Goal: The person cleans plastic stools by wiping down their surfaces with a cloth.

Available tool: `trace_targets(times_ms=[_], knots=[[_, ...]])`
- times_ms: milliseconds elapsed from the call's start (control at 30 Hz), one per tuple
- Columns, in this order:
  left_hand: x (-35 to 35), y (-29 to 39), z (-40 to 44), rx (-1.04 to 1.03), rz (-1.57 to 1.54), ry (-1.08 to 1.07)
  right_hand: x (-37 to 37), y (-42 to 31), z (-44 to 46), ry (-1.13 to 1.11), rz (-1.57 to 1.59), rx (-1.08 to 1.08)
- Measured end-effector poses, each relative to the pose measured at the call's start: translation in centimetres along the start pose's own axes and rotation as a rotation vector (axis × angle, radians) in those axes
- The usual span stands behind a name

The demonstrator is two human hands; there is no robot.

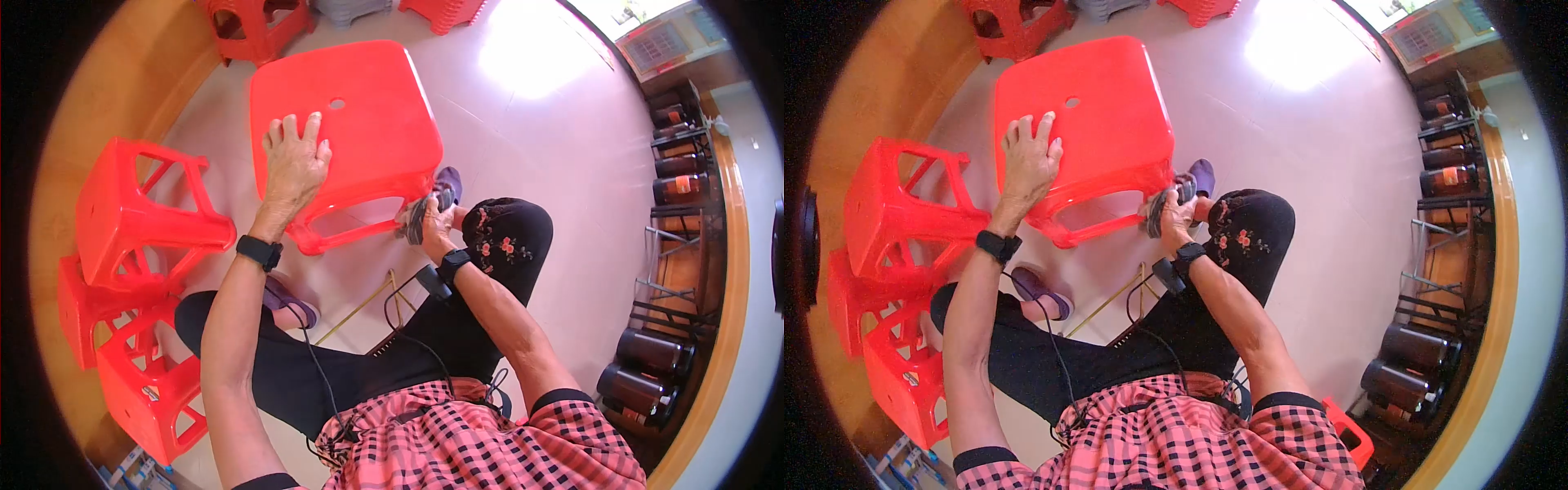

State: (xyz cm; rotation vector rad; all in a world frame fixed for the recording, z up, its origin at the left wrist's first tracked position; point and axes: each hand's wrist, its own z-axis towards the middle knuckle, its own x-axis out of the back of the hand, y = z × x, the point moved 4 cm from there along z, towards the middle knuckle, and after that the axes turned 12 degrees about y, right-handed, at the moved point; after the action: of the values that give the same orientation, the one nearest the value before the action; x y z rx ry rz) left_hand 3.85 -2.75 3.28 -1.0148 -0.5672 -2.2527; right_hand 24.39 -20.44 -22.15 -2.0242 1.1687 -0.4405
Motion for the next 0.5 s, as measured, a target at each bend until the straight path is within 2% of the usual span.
trace_targets(times_ms=[33,67,133,167,200,267,300,433,500], knots=[[0.1,0.0,0.0,0.008,0.013,0.0,0.4,0.4,-1.8,-0.202,0.075,-0.221],[0.1,0.0,0.0,0.003,0.011,0.01,0.3,2.6,-0.7,-0.215,0.069,-0.223],[0.1,0.1,0.0,0.005,0.016,0.024,2.3,8.1,3.6,0.18,-0.244,-0.185],[0.0,0.2,0.0,0.003,0.014,0.028,1.1,7.2,0.2,-0.163,0.116,-0.385],[0.0,0.2,0.0,0.0,0.011,0.032,0.6,7.4,0.3,-0.171,0.109,-0.386],[0.2,0.3,0.1,-0.015,0.012,0.058,0.1,7.0,0.6,-0.047,0.02,-0.206],[0.2,0.4,0.1,-0.033,0.003,0.079,0.3,6.2,0.3,0.041,-0.073,-0.009],[0.1,0.2,0.1,0.022,-0.01,0.041,0.1,3.6,-2.2,0.176,-0.255,0.098],[0.0,0.2,0.0,0.031,-0.021,0.031,-1.3,-0.6,-8.2,0.231,-0.25,0.3]])
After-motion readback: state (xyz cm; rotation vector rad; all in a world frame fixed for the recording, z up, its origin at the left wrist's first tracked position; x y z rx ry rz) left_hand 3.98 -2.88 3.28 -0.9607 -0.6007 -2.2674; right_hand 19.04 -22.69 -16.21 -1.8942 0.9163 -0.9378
